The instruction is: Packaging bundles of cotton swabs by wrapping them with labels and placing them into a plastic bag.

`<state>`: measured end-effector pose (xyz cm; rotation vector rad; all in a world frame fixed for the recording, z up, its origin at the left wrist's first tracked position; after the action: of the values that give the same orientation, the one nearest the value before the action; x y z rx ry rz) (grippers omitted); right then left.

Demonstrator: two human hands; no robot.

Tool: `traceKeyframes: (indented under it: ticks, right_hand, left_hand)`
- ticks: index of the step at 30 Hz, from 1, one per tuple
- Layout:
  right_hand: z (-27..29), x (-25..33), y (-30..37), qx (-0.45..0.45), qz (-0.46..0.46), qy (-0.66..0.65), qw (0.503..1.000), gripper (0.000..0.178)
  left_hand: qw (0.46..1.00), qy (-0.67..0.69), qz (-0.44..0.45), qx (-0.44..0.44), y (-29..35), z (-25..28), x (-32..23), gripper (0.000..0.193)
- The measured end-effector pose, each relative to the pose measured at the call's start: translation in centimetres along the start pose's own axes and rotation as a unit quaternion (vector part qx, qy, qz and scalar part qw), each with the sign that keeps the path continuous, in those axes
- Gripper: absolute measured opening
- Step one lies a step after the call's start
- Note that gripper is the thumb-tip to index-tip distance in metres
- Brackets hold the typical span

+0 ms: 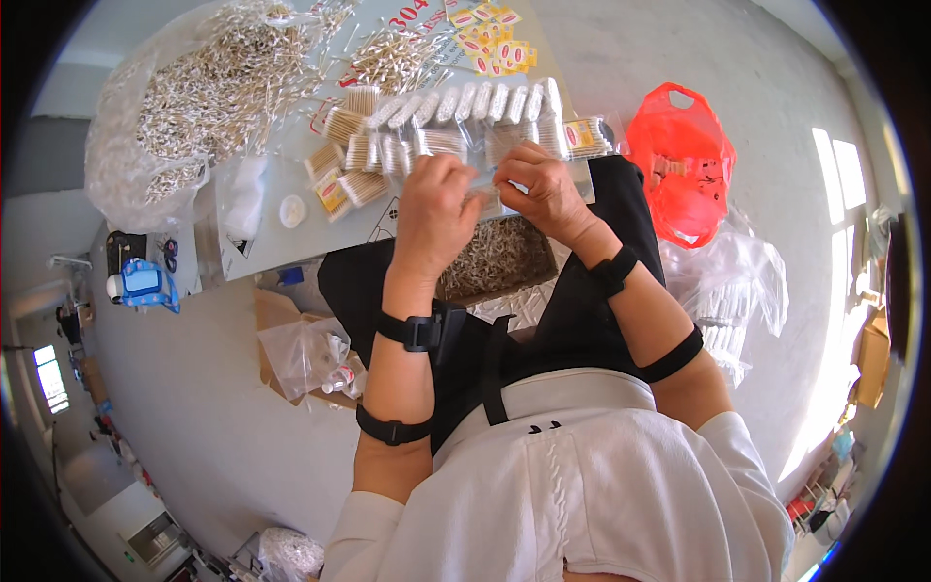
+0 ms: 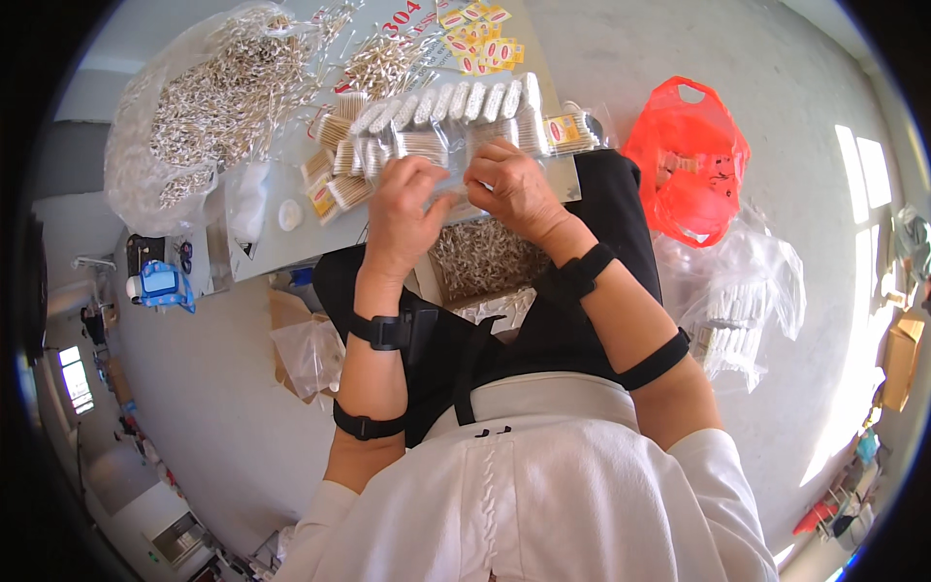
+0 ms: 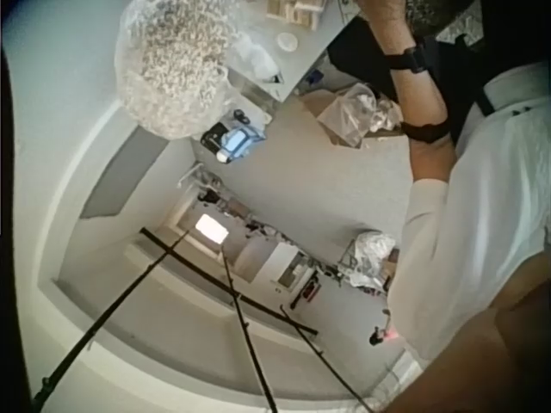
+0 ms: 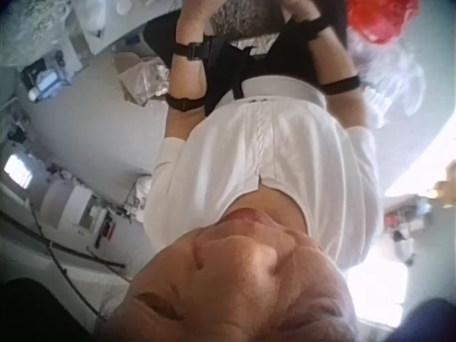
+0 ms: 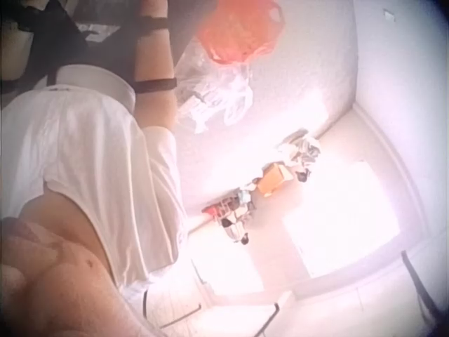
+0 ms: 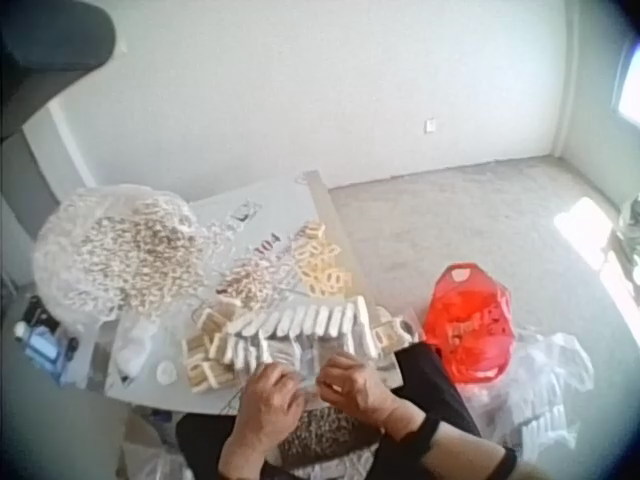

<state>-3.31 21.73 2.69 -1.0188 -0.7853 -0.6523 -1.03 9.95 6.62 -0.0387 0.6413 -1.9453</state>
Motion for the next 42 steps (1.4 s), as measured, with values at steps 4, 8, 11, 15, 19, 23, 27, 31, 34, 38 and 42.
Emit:
traceKeyframes:
  ticks: [4, 8, 11, 15, 19, 23, 27, 31, 34, 38, 42]
  right_hand:
    - [-0.6, 0.0, 0.0, -0.010, -0.006, -0.003, 1.000, 0.004]
    - [2.1, -2.3, 1.2, -0.151, -0.118, -0.081, 0.978, 0.005]
    - [2.2, -3.9, 2.5, -0.140, -0.271, -0.232, 0.924, 0.023]
    - [-2.2, -0.3, 3.5, -0.053, -0.341, -0.457, 0.820, 0.042]
    - [-3.1, 3.5, 1.9, -0.130, -0.224, -0.468, 0.845, 0.045]
    - [-1.5, 6.2, 1.2, -0.130, -0.123, -0.327, 0.928, 0.054]
    - [-1.3, 7.6, 0.7, -0.069, -0.129, -0.283, 0.948, 0.064]
    - [-0.2, 9.4, -0.1, -0.093, 0.002, -0.192, 0.977, 0.068]
    - [-0.3, 9.8, 0.0, -0.119, 0.041, -0.148, 0.981, 0.064]
    - [-1.4, 9.6, 0.1, -0.100, 0.016, -0.193, 0.976, 0.050]
    - [-1.1, 10.1, 0.3, -0.120, 0.014, -0.196, 0.973, 0.040]
  left_hand:
    - [1.000, -0.023, 0.007, 0.012, 0.9, -2.3, 0.5, 0.013]
    - [0.996, 0.002, 0.062, -0.069, 2.1, -1.1, 2.1, 0.008]
    - [0.900, 0.275, 0.336, -0.038, 5.4, -1.4, 6.8, 0.008]
    - [0.735, 0.542, 0.374, -0.163, 6.5, -1.3, 6.8, 0.009]
    - [0.626, 0.645, 0.400, -0.179, 7.6, -3.5, 5.1, 0.004]
    - [0.572, 0.703, 0.399, -0.142, 7.6, -4.4, 3.5, 0.007]
    - [0.572, 0.719, 0.384, -0.096, 6.8, -3.9, 1.9, 0.015]
    - [0.560, 0.720, 0.406, -0.061, 6.5, -3.9, 0.2, 0.016]
    - [0.540, 0.744, 0.389, -0.065, 6.0, -3.9, -1.1, 0.022]
    - [0.497, 0.806, 0.314, -0.068, 6.5, -4.3, -2.2, 0.035]
    - [0.457, 0.831, 0.309, -0.070, 7.5, -5.7, -1.5, 0.039]
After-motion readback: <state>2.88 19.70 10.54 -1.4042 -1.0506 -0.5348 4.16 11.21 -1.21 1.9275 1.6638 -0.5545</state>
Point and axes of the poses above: each hand's wrist, its own y-axis away from the middle knuckle, its own z-axis out of the back of the hand, x = y × z, the point moved 8 cm from there along -y, towards the middle knuckle, and after that the axes turned 15 degrees about -y, right-handed, at the moved point
